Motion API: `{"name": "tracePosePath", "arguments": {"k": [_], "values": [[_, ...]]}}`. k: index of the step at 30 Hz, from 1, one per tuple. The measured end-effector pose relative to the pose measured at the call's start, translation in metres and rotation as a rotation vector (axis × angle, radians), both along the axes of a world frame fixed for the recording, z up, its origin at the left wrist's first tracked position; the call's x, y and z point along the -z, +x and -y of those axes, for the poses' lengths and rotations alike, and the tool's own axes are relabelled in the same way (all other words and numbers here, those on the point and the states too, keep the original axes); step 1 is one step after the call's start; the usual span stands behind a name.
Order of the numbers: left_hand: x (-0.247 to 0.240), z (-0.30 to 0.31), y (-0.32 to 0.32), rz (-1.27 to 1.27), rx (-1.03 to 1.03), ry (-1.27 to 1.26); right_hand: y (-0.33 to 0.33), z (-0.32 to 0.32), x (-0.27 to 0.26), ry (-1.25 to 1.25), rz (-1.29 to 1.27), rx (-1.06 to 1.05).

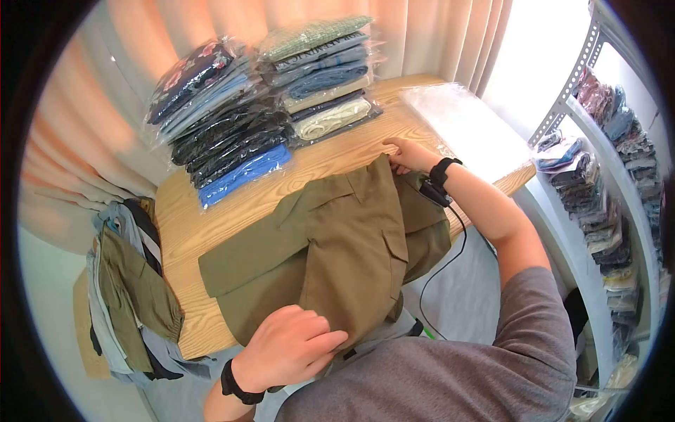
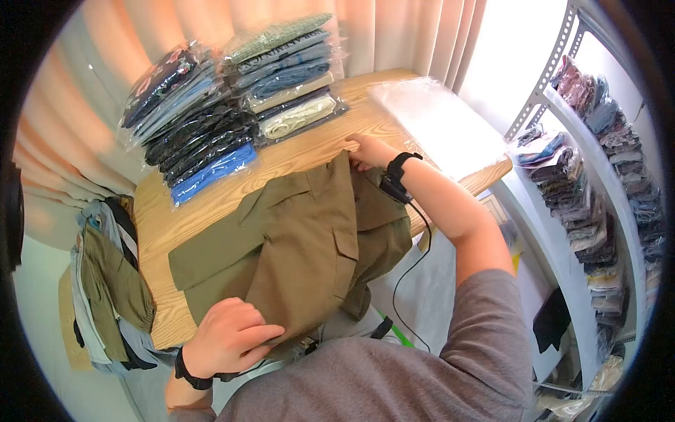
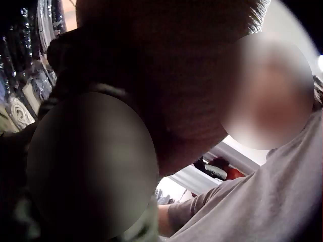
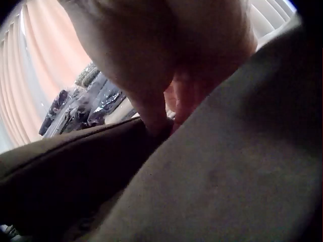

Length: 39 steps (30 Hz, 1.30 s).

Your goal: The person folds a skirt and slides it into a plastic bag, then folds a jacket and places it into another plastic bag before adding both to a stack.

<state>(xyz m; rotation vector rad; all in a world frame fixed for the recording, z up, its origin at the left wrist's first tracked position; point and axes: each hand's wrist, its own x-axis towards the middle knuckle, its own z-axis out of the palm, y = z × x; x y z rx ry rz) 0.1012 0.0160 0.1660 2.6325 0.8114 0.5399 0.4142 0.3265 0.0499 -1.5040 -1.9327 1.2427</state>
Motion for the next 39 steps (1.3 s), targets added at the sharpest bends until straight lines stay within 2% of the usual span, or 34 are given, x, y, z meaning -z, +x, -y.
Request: {"name": "tracePosePath", "arguments": {"k": [2, 4, 11, 17, 19, 23, 25, 27, 28, 29, 31, 33, 35, 39], "values": [[0.006, 0.002, -0.007, 0.006, -0.011, -0.022, -0.002, -0.005, 0.006, 0.018, 0.043, 0.075], [0.014, 0.005, -0.01, 0.009, -0.023, -0.042, -0.004, -0.012, 0.01, 0.132, 0.261, -0.005], [0.037, 0.006, -0.016, 0.026, -0.025, -0.057, 0.003, -0.024, 0.02, -0.066, 0.096, 0.181], [0.042, 0.004, -0.027, 0.136, -0.155, -0.127, 0.012, 0.001, -0.007, -0.042, 0.01, -0.001], [0.04, 0.002, -0.025, 0.177, -0.173, -0.157, 0.014, -0.002, -0.005, 0.031, 0.058, -0.145], [0.039, 0.002, -0.021, 0.248, -0.153, -0.182, 0.015, -0.017, 0.009, 0.118, 0.127, -0.196], [0.04, 0.002, -0.025, 0.254, -0.152, -0.185, 0.016, -0.02, 0.011, 0.026, 0.006, -0.118], [0.044, 0.005, -0.033, 0.271, -0.214, -0.095, 0.016, -0.021, 0.013, 0.05, 0.037, -0.1], [0.043, 0.006, -0.032, 0.196, -0.314, 0.034, 0.016, -0.02, 0.012, 0.078, 0.069, -0.083], [0.046, 0.009, -0.031, 0.193, -0.317, 0.02, 0.017, -0.02, 0.013, 0.064, 0.068, -0.085], [0.061, 0.016, -0.03, -0.016, -0.58, 0.385, 0.018, -0.023, 0.018, 0.099, 0.018, -0.108], [0.082, 0.033, -0.033, -0.051, -0.42, 0.252, 0.018, -0.025, 0.018, 0.047, 0.019, -0.115], [0.106, 0.038, -0.03, -0.126, -0.43, 0.134, 0.018, -0.024, 0.016, 0.04, 0.045, -0.115], [0.129, 0.04, -0.022, -0.232, -0.629, 0.094, 0.018, -0.021, 0.013, 0.005, -0.006, -0.114]]}}
